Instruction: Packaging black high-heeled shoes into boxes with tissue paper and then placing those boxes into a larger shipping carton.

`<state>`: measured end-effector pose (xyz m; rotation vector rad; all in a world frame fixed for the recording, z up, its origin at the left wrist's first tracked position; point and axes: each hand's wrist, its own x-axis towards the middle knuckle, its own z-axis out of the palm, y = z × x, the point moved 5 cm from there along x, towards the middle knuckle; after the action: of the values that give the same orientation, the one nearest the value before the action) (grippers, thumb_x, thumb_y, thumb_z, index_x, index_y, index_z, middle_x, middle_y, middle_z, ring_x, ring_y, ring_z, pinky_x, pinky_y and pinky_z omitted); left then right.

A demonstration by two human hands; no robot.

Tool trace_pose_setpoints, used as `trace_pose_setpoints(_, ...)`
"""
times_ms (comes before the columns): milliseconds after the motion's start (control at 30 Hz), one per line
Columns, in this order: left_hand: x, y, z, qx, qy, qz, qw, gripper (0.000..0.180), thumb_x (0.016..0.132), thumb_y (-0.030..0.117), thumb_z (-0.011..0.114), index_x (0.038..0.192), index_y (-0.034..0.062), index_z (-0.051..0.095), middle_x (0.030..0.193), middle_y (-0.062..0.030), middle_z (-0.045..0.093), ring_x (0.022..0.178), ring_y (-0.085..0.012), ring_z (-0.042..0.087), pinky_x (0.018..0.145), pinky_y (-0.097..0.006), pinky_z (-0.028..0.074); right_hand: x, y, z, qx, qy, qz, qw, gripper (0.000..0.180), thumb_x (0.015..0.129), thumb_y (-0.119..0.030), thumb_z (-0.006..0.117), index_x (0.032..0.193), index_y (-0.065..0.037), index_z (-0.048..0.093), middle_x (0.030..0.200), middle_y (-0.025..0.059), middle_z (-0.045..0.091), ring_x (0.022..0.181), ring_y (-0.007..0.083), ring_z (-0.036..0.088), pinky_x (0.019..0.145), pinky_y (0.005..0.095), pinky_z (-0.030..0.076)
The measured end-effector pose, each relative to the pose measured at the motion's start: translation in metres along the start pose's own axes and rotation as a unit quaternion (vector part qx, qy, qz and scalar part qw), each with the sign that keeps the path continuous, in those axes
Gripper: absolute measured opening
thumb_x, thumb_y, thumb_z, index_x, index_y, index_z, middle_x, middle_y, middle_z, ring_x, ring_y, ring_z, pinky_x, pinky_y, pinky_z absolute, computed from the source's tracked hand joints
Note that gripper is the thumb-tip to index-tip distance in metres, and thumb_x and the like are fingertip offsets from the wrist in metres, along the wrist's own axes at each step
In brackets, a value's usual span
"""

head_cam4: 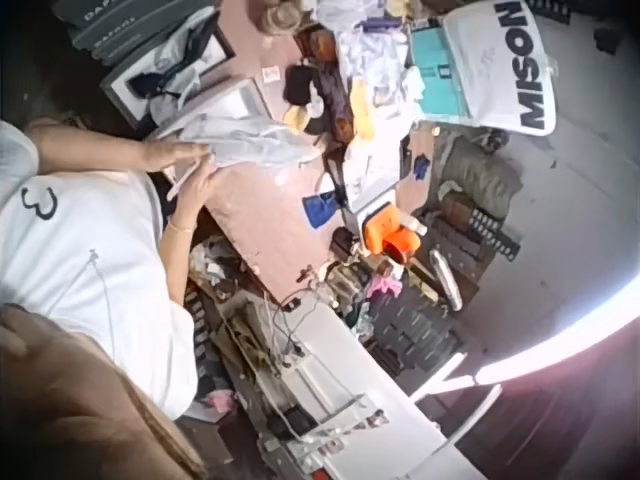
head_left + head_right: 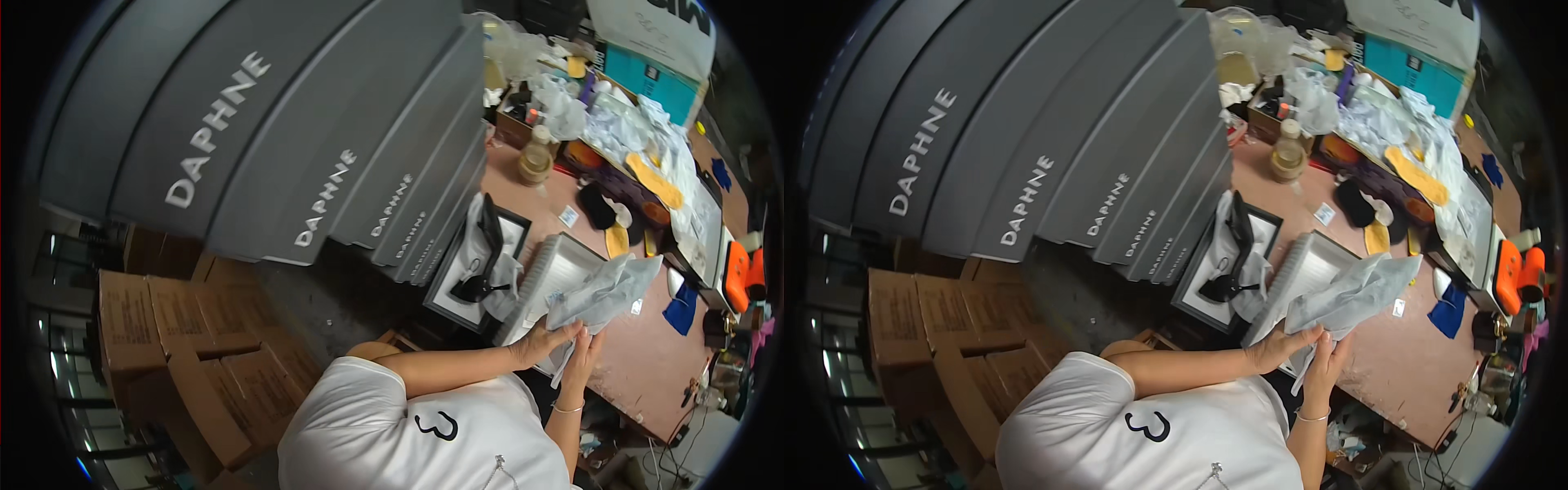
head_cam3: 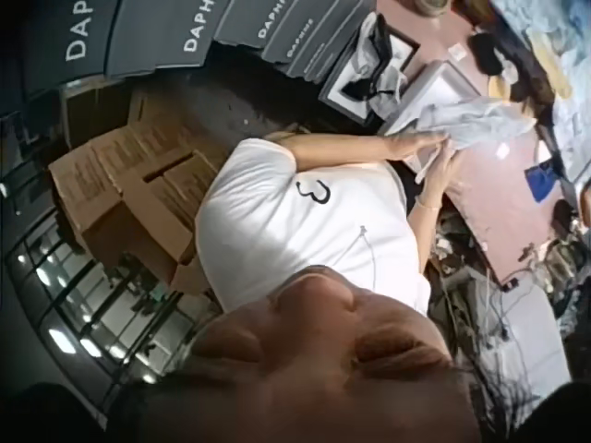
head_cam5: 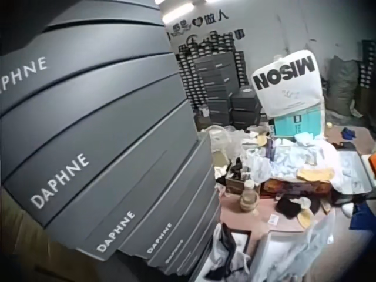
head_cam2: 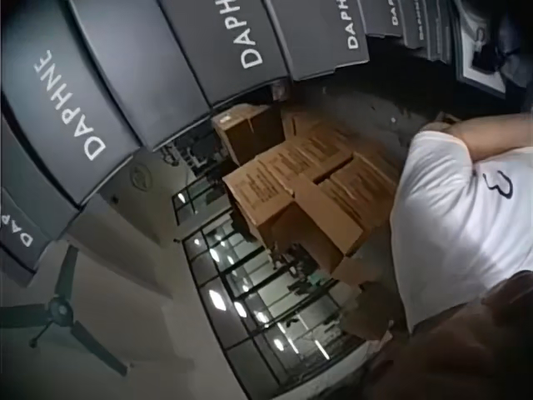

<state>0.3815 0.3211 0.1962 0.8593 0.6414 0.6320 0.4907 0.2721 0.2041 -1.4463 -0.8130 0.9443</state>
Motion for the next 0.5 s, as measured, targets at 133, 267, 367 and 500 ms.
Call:
trace_pose_setpoints(133, -0.021, 0.023, -0.044, -0.008, 0.121, 0.066, 0.990, 0.029, 0.093, 0.027, 0.059, 0.109, 0.0033, 0.062, 0.098, 0.0012, 0.062, 0.091, -0.0063, 0.054, 0.078, -0.023, 0.044, 0.006, -0.038, -0.009, -0.291, -0.035, -0.166, 0.942, 0.051, 0.090, -0.017, 0.059, 0.134, 0.002, 0.042, 0.135, 0.0180, 0.046, 0.128, 0.0286, 0.040, 0.108, 0.0366, 0.028)
trace_pose_setpoints(267, -0.039, 0.021, -0.059, 0.020, 0.095, 0.081, 0.992, 0.025, 0.092, 0.024, 0.061, 0.106, 0.0040, 0.063, 0.095, 0.0019, 0.063, 0.089, -0.0061, 0.054, 0.077, -0.023, 0.044, 0.019, -0.110, 0.028, -0.418, 0.005, -0.341, 0.842, 0.038, 0.083, -0.015, 0.065, 0.118, -0.002, 0.058, 0.128, 0.0146, 0.054, 0.129, 0.0346, 0.039, 0.112, 0.0474, 0.021)
trace_pose_setpoints(367, -0.047, 0.022, -0.057, 0.002, 0.105, 0.094, 0.990, 0.024, 0.092, 0.023, 0.062, 0.106, 0.0046, 0.064, 0.096, 0.0014, 0.063, 0.090, -0.0063, 0.054, 0.079, -0.024, 0.044, 0.027, -0.080, 0.052, -0.500, -0.092, -0.354, 0.785, 0.017, 0.082, -0.012, 0.064, 0.096, -0.004, 0.067, 0.121, 0.0089, 0.059, 0.129, 0.0354, 0.038, 0.112, 0.0573, 0.013)
trace_pose_setpoints(500, -0.040, -0.018, -0.090, -0.073, 0.238, 0.032, 0.968, 0.033, 0.089, 0.034, 0.062, 0.105, 0.0047, 0.064, 0.091, -0.0002, 0.063, 0.083, -0.0088, 0.055, 0.074, -0.027, 0.046, -0.026, -0.043, 0.081, -0.228, -0.107, -0.130, 0.959, 0.029, 0.091, -0.012, 0.054, 0.117, 0.000, 0.058, 0.117, 0.0193, 0.059, 0.123, 0.0376, 0.046, 0.110, 0.0464, 0.027)
